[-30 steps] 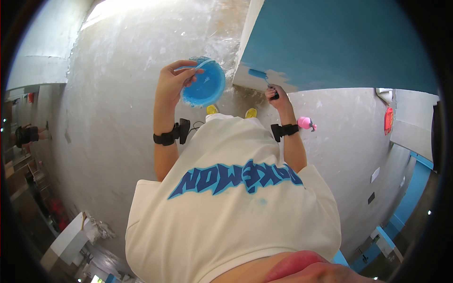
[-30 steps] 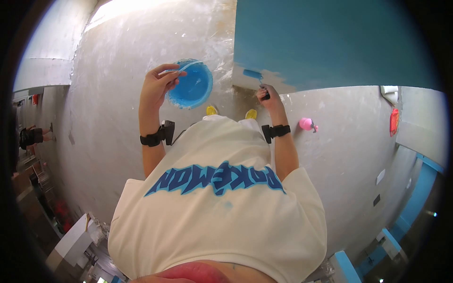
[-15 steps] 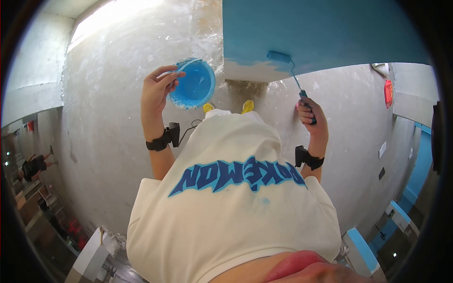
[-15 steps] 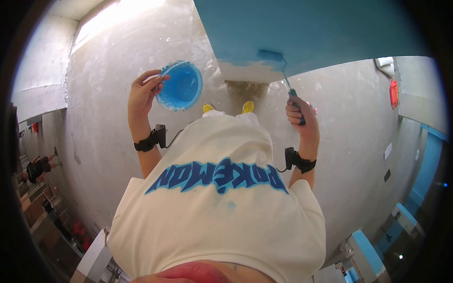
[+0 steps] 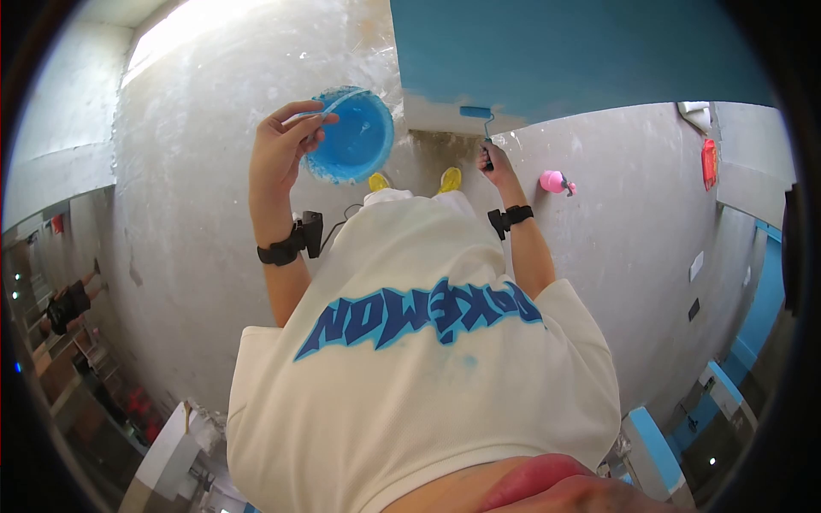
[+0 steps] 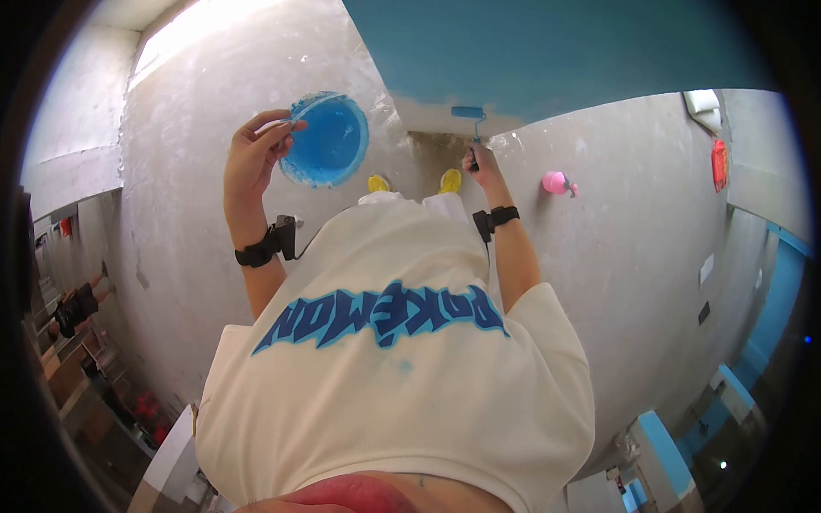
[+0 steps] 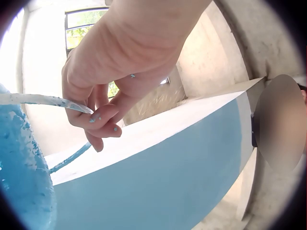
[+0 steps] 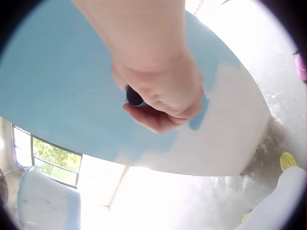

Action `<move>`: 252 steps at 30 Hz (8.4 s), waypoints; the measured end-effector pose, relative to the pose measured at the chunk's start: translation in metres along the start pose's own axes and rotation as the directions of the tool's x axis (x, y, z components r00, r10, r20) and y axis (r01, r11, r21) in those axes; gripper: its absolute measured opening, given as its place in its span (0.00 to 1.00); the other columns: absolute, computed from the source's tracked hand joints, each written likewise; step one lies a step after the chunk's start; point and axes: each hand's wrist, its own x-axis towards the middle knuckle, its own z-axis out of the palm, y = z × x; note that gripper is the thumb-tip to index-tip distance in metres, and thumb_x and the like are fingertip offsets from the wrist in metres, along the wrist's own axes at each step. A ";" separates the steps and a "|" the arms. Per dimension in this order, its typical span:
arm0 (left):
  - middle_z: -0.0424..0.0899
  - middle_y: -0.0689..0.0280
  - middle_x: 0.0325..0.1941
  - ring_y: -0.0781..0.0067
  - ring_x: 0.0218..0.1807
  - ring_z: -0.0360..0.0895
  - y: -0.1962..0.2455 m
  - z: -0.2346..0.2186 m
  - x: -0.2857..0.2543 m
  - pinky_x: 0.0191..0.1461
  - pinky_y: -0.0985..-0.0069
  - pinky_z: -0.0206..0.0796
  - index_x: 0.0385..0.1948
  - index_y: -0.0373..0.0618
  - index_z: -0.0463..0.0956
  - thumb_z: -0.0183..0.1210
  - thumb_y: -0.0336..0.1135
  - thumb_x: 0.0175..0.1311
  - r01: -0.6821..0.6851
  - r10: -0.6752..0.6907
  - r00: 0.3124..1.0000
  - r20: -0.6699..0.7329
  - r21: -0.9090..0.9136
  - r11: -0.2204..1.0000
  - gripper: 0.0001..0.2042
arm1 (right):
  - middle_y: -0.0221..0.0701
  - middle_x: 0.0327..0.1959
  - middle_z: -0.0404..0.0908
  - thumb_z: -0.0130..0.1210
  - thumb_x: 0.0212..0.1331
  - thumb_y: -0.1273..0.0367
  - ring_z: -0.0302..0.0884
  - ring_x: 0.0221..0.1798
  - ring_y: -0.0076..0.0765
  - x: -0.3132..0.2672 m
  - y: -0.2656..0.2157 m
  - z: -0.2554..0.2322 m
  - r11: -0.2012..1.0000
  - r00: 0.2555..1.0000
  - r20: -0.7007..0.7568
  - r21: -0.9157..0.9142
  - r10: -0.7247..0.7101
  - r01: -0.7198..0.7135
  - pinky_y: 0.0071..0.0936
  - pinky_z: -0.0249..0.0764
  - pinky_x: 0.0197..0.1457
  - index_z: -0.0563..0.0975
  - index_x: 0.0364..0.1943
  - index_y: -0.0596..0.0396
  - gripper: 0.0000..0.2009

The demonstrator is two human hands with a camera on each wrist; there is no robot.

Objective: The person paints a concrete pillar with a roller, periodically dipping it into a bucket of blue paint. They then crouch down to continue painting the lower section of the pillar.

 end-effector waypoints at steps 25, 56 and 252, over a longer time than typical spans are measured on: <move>0.84 0.54 0.37 0.82 0.29 0.75 0.003 0.002 -0.003 0.33 0.89 0.68 0.41 0.35 0.76 0.55 0.23 0.61 0.009 -0.008 1.000 -0.018 0.042 0.999 0.08 | 0.18 0.15 0.57 0.49 0.63 0.69 0.54 0.14 0.12 -0.097 -0.051 -0.002 0.992 0.996 0.086 -0.117 -0.037 0.047 0.13 0.51 0.15 0.64 0.24 0.50 0.10; 0.84 0.54 0.35 0.82 0.27 0.74 -0.007 -0.007 0.007 0.28 0.89 0.64 0.41 0.33 0.77 0.56 0.22 0.60 0.019 -0.020 0.999 0.050 0.027 0.999 0.09 | 0.16 0.14 0.53 0.45 0.66 0.68 0.45 0.08 0.10 -0.272 -0.095 0.062 0.990 0.957 0.284 0.100 0.066 -0.098 0.11 0.46 0.06 0.63 0.24 0.52 0.11; 0.82 0.46 0.41 0.78 0.28 0.75 -0.010 -0.009 0.010 0.28 0.90 0.69 0.49 0.28 0.70 0.56 0.21 0.60 -0.105 0.105 0.994 -0.018 -0.360 0.927 0.15 | 0.47 0.24 0.77 0.56 0.56 0.66 0.75 0.29 0.58 -0.187 0.051 0.105 -0.328 0.658 0.566 -0.824 -0.496 0.462 0.45 0.70 0.33 0.73 0.37 0.58 0.11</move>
